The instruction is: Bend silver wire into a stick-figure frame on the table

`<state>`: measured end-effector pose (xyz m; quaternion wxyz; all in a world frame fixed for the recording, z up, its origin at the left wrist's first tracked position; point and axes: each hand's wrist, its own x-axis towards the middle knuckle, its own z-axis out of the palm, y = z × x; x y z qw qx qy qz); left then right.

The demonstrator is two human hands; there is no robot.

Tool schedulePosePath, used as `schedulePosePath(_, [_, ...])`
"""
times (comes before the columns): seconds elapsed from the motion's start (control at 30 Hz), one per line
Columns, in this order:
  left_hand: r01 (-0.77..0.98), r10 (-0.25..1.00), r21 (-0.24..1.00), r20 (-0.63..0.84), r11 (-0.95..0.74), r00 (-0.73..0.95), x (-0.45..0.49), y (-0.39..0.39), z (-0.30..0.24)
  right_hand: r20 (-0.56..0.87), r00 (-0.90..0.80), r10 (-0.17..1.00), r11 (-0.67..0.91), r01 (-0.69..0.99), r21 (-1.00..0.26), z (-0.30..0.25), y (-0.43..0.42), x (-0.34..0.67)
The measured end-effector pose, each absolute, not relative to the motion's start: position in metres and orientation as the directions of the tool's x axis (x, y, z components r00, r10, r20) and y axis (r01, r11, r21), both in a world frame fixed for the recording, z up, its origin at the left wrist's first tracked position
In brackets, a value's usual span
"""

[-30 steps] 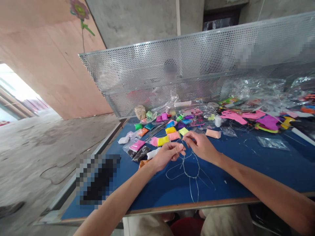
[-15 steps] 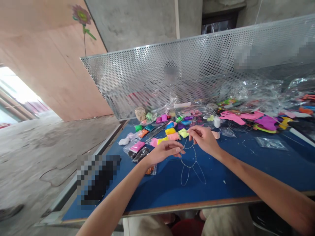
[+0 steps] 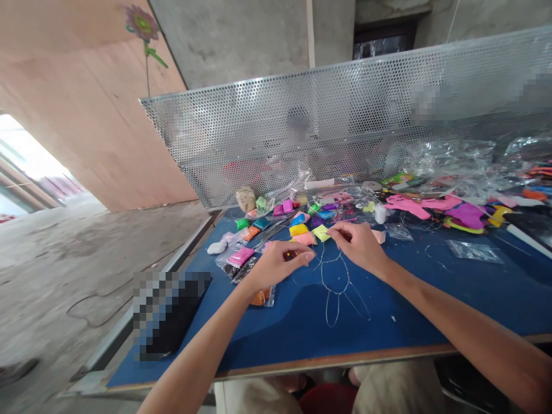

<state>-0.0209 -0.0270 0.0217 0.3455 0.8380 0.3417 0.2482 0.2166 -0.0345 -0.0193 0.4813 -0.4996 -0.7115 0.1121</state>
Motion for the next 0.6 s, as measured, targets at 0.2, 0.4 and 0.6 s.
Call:
schedulePosePath(0.2, [0.397, 0.714, 0.785, 0.081, -0.476, 0.696, -0.016, -0.031, 0.020, 0.570, -0.102, 0.815, 0.481, 0.669, -0.567, -0.022, -0.036, 0.212])
schedulePosePath(0.4, [0.404, 0.713, 0.825, -0.002, -0.395, 0.701, -0.014, -0.031, 0.017, 0.525, -0.163, 0.835, 0.480, 0.683, -0.551, -0.023, -0.041, 0.208])
schedulePosePath(0.6, [0.310, 0.710, 0.905, -0.012, -0.292, 0.704, -0.008, -0.033, 0.013, 0.506, -0.191, 0.841, 0.486, 0.678, -0.552, -0.024, -0.041, 0.205])
